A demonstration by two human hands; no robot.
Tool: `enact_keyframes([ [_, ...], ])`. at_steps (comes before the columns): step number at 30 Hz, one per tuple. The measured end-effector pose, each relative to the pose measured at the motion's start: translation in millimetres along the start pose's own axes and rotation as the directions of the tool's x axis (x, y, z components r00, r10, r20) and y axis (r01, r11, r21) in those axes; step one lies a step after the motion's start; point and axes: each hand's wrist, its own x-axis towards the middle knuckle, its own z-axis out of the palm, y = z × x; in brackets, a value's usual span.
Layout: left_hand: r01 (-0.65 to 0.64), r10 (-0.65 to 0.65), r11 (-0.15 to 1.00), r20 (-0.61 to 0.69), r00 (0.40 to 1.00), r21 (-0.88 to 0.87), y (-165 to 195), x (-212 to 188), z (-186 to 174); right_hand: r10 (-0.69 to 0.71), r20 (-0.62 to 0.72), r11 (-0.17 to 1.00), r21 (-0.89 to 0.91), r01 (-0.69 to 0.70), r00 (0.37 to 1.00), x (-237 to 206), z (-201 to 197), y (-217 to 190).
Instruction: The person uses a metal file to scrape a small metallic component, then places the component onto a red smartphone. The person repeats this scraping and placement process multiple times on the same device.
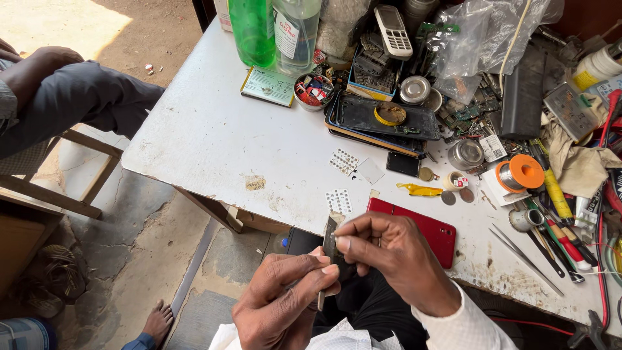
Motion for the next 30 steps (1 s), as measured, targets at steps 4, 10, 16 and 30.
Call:
enact_keyframes([
  [4, -0.004, 0.004, 1.000, -0.005, 1.000, 0.000, 1, 0, 2, -0.010, -0.054, 0.999, 0.033, 0.012, 0.999, -5, 4, 2],
  [10, -0.055, 0.055, 0.998, -0.006, 0.998, 0.019, 2, 4, 1, 0.029, -0.061, 0.999, 0.028, -0.027, 0.998, -6, 5, -3],
  [16, -0.033, 0.033, 0.999, -0.002, 0.999, 0.036, 3, 3, 0, 0.009, -0.073, 0.994, 0.107, -0.001, 0.997, 4, 3, 12],
  [30, -0.039, 0.035, 0.998, 0.070, 0.997, 0.054, 3, 4, -4, -0.015, -0.155, 1.000, 0.020, 0.018, 0.988, -8, 11, 15],
])
